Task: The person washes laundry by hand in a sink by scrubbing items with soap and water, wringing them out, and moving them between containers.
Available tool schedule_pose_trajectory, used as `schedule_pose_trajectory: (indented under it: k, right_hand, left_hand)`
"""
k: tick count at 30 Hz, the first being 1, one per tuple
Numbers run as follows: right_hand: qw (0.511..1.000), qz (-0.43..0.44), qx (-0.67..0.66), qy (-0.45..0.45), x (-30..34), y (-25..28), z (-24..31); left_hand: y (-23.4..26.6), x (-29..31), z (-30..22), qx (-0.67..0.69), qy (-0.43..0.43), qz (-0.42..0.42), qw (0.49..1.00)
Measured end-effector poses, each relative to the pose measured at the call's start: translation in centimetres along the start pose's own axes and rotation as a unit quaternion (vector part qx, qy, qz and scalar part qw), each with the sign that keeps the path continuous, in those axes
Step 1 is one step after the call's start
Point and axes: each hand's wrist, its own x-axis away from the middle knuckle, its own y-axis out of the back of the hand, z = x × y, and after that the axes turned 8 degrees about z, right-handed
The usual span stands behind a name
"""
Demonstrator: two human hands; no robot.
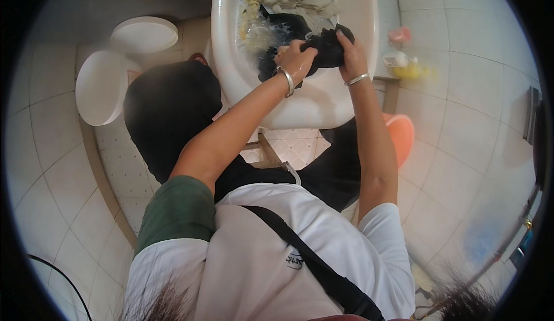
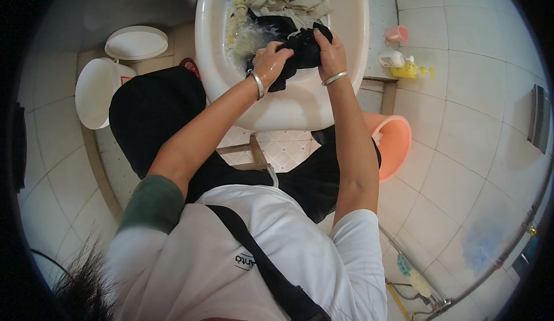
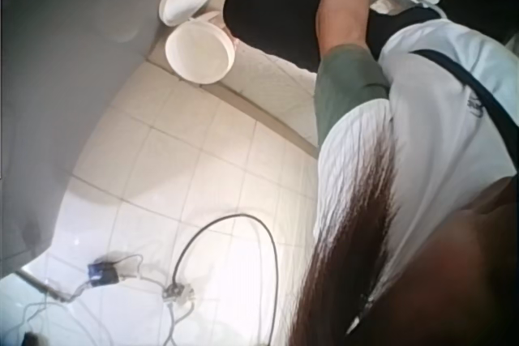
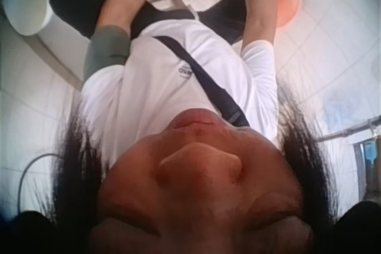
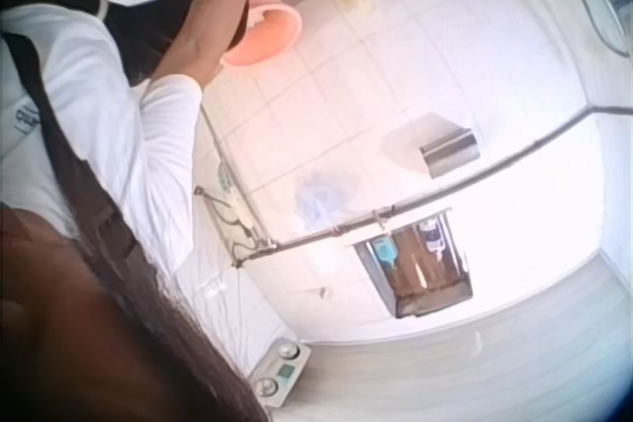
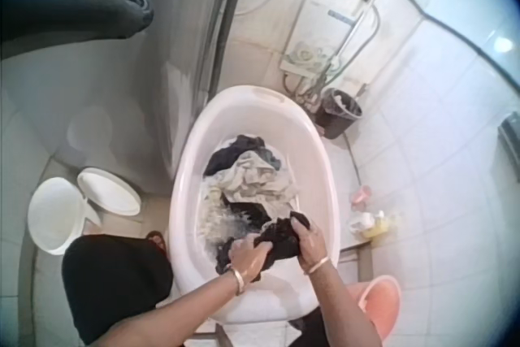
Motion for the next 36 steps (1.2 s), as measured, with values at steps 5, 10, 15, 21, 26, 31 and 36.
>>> schedule_pose_trajectory:
  k: [5,10,15,21,26,31,36]
  right_hand:
    - [0.958,-0.057,0.254,0.117,2.6,-2.7,-0.1]
    - [0.842,0.027,0.437,0.315,7.7,-8.6,-4.0]
    - [0.854,-0.120,0.478,0.168,4.7,-6.1,-5.5]
    - [0.867,-0.137,0.472,0.085,3.4,-5.1,-4.7]
    - [0.891,-0.096,0.424,0.132,4.3,-6.0,-4.7]
    - [0.976,-0.049,-0.010,-0.211,2.4,-0.6,-5.4]
    - [0.914,0.169,-0.203,-0.308,1.0,3.0,-4.5]
  left_hand:
    - [0.6,1.2,-2.2,0.428,0.304,0.120,0.843]
    - [1.2,-2.7,3.5,0.669,0.154,0.413,0.598]
    - [-0.5,-0.3,2.9,0.564,0.131,0.181,0.795]
    - [-0.9,-0.5,1.9,0.506,0.137,0.080,0.848]
    - [-1.5,-0.8,3.7,0.469,0.114,0.053,0.874]
    - [-1.6,1.6,-0.1,0.326,0.019,0.021,0.945]
    - [-2.6,3.7,-1.9,0.084,-0.133,0.000,0.988]
